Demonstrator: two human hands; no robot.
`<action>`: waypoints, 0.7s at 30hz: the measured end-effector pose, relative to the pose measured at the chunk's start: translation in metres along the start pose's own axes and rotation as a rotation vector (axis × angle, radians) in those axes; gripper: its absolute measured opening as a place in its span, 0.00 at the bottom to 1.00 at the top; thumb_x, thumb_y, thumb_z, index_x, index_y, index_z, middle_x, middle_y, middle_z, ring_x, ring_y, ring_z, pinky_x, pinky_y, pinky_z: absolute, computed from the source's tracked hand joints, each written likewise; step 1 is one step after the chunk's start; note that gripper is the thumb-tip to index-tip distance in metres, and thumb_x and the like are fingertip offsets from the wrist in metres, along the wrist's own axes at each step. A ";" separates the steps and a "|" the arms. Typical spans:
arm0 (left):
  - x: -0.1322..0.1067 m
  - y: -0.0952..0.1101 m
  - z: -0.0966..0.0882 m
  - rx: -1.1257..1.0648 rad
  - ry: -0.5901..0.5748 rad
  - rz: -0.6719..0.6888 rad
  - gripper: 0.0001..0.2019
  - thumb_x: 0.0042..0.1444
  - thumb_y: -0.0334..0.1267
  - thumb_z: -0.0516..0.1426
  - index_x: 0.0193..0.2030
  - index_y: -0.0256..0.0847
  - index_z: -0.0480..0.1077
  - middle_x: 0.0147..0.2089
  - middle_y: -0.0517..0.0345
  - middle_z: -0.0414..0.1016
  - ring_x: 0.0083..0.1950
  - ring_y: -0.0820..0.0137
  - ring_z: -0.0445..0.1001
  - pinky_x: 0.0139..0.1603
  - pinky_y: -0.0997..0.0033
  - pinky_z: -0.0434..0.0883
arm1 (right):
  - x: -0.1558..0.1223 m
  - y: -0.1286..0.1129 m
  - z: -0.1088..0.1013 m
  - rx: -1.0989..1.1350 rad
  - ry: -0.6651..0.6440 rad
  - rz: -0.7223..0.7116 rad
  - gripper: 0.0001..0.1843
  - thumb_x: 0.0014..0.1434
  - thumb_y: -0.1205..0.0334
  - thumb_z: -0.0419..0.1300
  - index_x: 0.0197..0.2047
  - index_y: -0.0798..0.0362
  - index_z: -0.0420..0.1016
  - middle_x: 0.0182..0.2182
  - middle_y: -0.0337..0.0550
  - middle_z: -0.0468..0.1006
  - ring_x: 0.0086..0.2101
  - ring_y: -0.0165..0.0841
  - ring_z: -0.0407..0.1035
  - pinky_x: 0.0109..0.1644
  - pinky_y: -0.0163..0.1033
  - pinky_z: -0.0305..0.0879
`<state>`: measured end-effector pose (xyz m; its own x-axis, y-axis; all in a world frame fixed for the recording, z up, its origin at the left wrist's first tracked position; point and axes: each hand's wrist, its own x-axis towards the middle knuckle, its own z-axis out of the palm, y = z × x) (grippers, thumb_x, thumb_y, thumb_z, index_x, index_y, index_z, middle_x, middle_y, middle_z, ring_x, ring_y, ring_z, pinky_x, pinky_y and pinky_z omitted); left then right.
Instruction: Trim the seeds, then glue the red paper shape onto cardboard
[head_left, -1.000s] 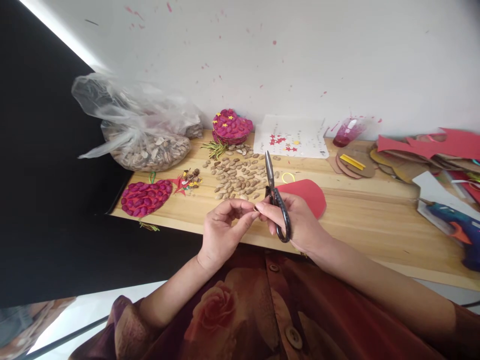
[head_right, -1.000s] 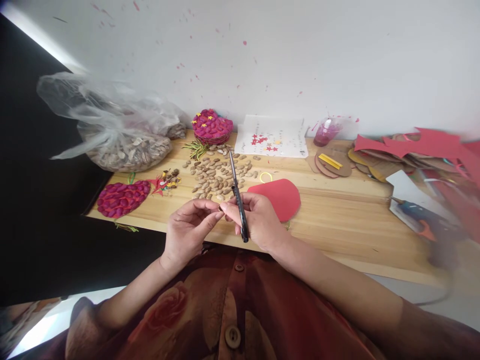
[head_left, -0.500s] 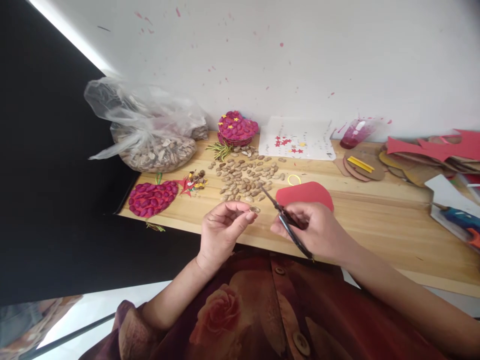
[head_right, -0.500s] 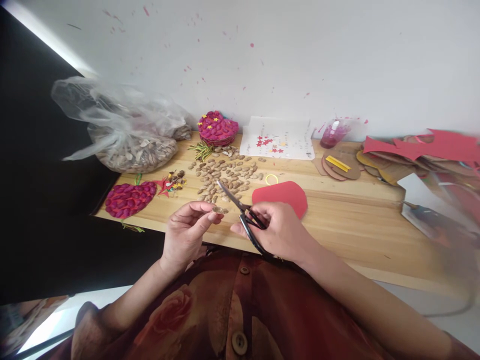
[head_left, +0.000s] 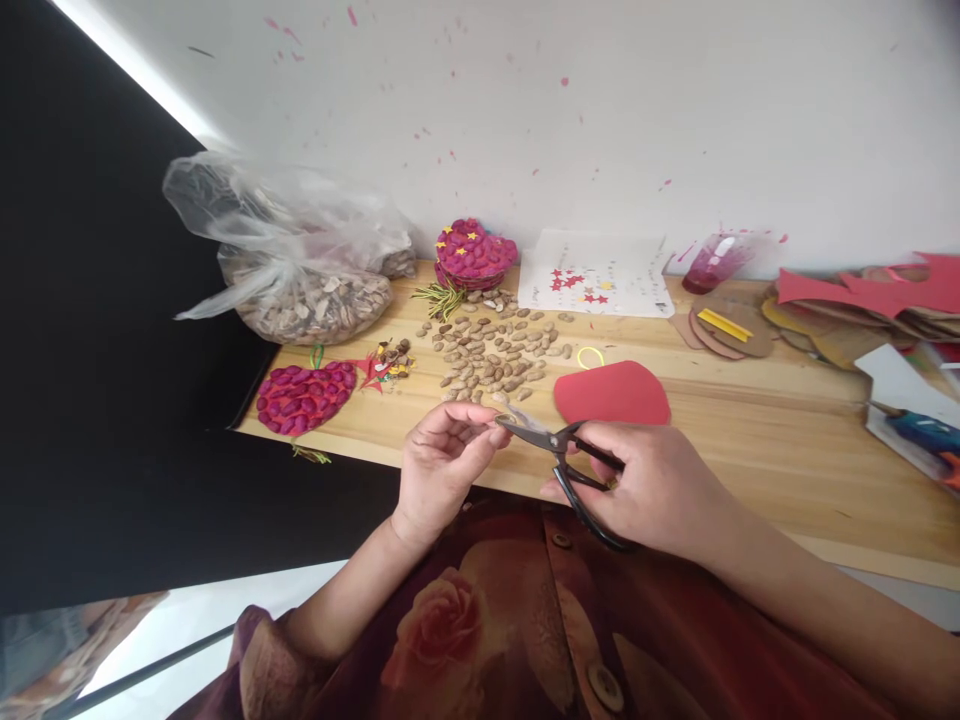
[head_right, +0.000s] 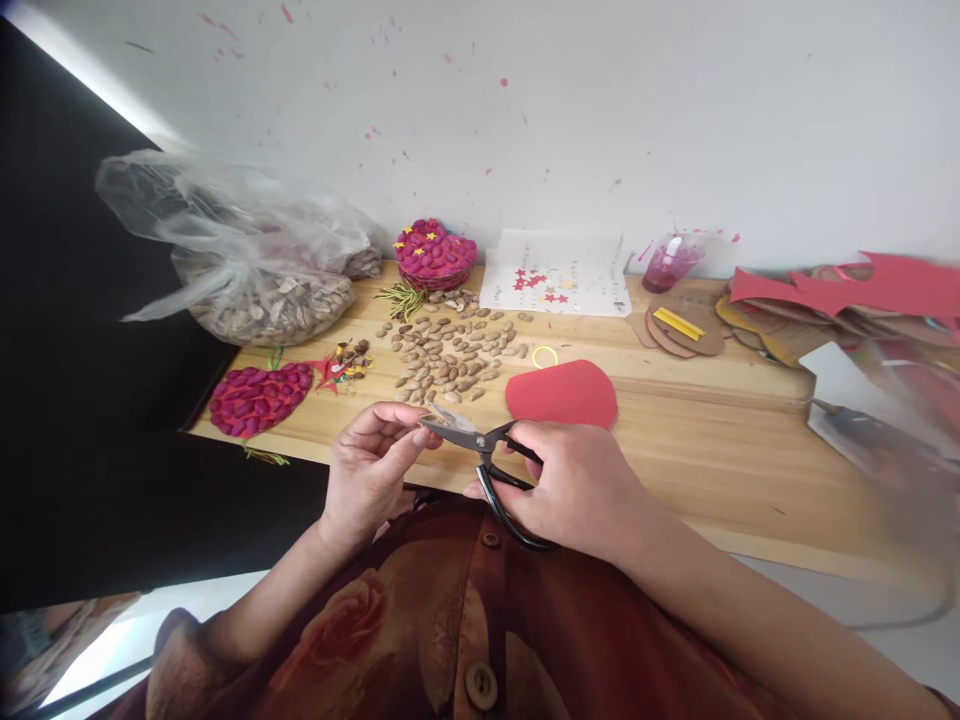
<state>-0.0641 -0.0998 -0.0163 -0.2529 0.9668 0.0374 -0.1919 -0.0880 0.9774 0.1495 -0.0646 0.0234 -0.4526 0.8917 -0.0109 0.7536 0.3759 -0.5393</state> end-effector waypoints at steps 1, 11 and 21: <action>0.000 0.000 0.000 -0.003 -0.004 -0.001 0.09 0.51 0.37 0.69 0.37 0.40 0.75 0.33 0.58 0.82 0.34 0.71 0.81 0.41 0.72 0.78 | 0.000 -0.001 0.000 -0.018 0.010 -0.007 0.20 0.47 0.45 0.68 0.24 0.48 0.64 0.19 0.34 0.71 0.21 0.28 0.63 0.26 0.35 0.53; -0.001 -0.001 0.000 0.002 0.021 -0.012 0.11 0.50 0.38 0.70 0.36 0.39 0.74 0.33 0.58 0.81 0.34 0.71 0.81 0.42 0.72 0.78 | -0.001 -0.003 0.000 -0.066 0.050 -0.036 0.18 0.49 0.46 0.67 0.26 0.48 0.65 0.20 0.35 0.72 0.21 0.28 0.64 0.26 0.35 0.53; -0.004 0.003 0.006 -0.019 0.031 -0.001 0.12 0.49 0.39 0.70 0.34 0.40 0.73 0.34 0.57 0.82 0.34 0.71 0.80 0.43 0.69 0.78 | 0.001 -0.006 0.002 -0.133 0.046 -0.057 0.17 0.52 0.45 0.65 0.27 0.48 0.67 0.20 0.36 0.74 0.22 0.31 0.67 0.27 0.36 0.52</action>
<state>-0.0583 -0.1027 -0.0127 -0.2819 0.9590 0.0299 -0.2103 -0.0922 0.9733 0.1437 -0.0659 0.0252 -0.4768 0.8772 0.0568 0.7851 0.4540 -0.4213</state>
